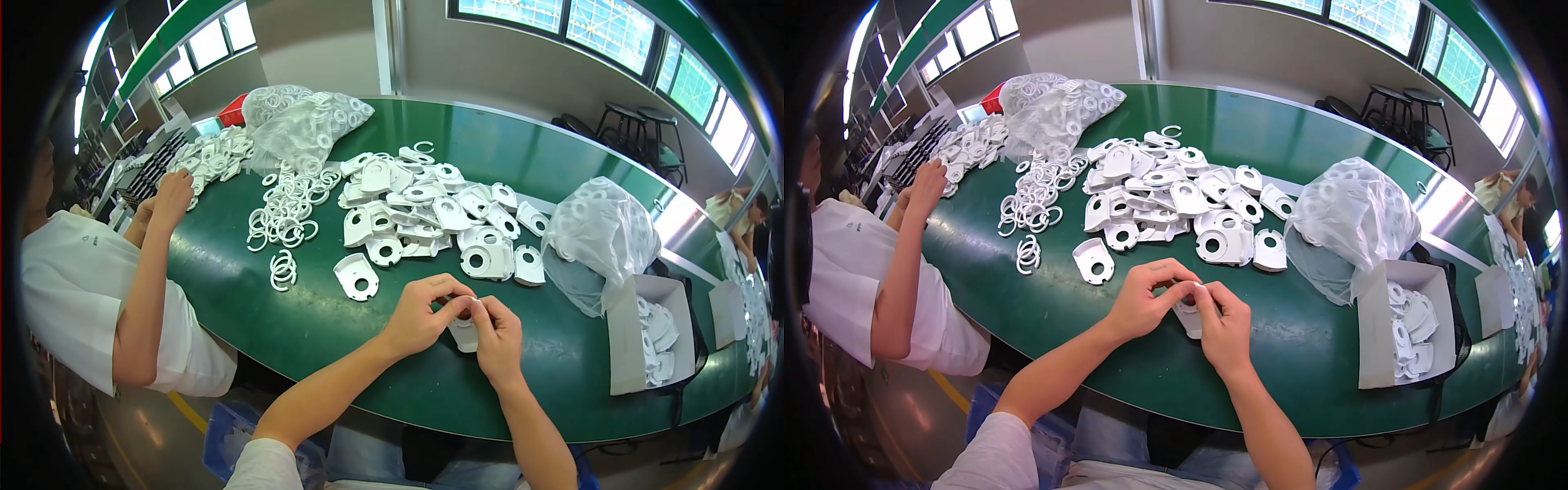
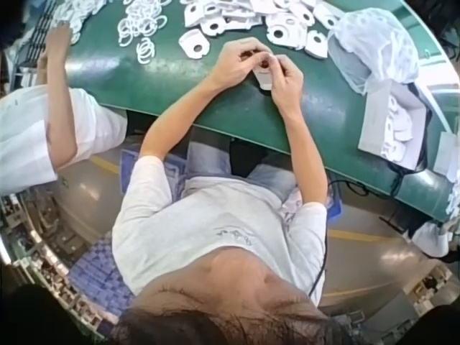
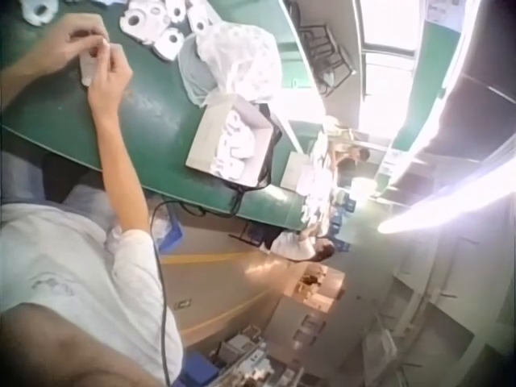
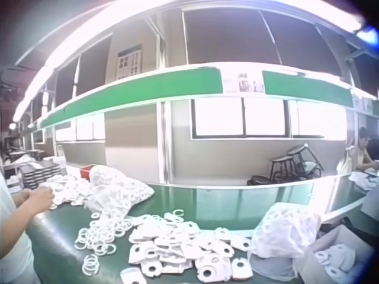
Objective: Assembling small white plastic parts on a factory workbench.
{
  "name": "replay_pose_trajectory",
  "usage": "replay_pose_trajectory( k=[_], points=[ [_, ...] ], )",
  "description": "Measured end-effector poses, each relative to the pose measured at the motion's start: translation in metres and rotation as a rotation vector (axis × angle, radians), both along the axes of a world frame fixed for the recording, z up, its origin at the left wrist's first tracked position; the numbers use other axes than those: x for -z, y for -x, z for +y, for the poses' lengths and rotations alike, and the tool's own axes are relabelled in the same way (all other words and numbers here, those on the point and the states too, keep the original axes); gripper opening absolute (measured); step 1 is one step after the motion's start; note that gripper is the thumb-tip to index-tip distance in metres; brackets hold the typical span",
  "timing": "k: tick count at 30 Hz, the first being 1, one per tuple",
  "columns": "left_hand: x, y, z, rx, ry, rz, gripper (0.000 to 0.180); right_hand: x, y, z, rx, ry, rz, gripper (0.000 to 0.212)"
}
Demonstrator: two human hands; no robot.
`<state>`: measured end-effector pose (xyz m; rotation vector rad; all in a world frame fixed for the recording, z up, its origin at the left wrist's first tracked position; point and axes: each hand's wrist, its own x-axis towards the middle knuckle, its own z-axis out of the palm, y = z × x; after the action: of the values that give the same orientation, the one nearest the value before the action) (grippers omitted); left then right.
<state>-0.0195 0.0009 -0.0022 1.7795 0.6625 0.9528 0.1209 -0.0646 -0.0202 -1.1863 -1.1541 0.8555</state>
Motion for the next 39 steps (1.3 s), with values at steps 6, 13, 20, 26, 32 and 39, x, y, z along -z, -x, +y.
replay_pose_trajectory(
  k=[6,13,20,26,32,39],
  points=[
    [-0.002,0.001,-0.003,-0.022,0.213,-0.015,0.01,-0.006,0.005,-0.002,0.016,0.03,-0.15,0.024],
    [0.001,-0.005,-0.002,0.042,-0.197,0.147,0.026,0.007,-0.002,0.007,0.115,0.028,0.126,0.034],
    [0.01,0.007,0.014,0.124,-0.052,0.131,0.011,-0.011,-0.028,-0.011,0.016,0.145,-0.208,0.025],
    [0.02,-0.002,0.02,-0.25,-0.48,0.274,0.016,-0.054,-0.182,-0.073,0.601,-0.057,-0.525,0.024],
    [0.035,-0.027,0.029,-0.368,-0.629,0.546,0.032,-0.064,-0.292,-0.128,1.049,0.239,-0.886,0.027],
    [0.029,-0.025,0.032,-0.288,-0.439,0.483,0.029,-0.065,-0.192,-0.083,0.84,-0.126,-0.898,0.013]
  ],
)
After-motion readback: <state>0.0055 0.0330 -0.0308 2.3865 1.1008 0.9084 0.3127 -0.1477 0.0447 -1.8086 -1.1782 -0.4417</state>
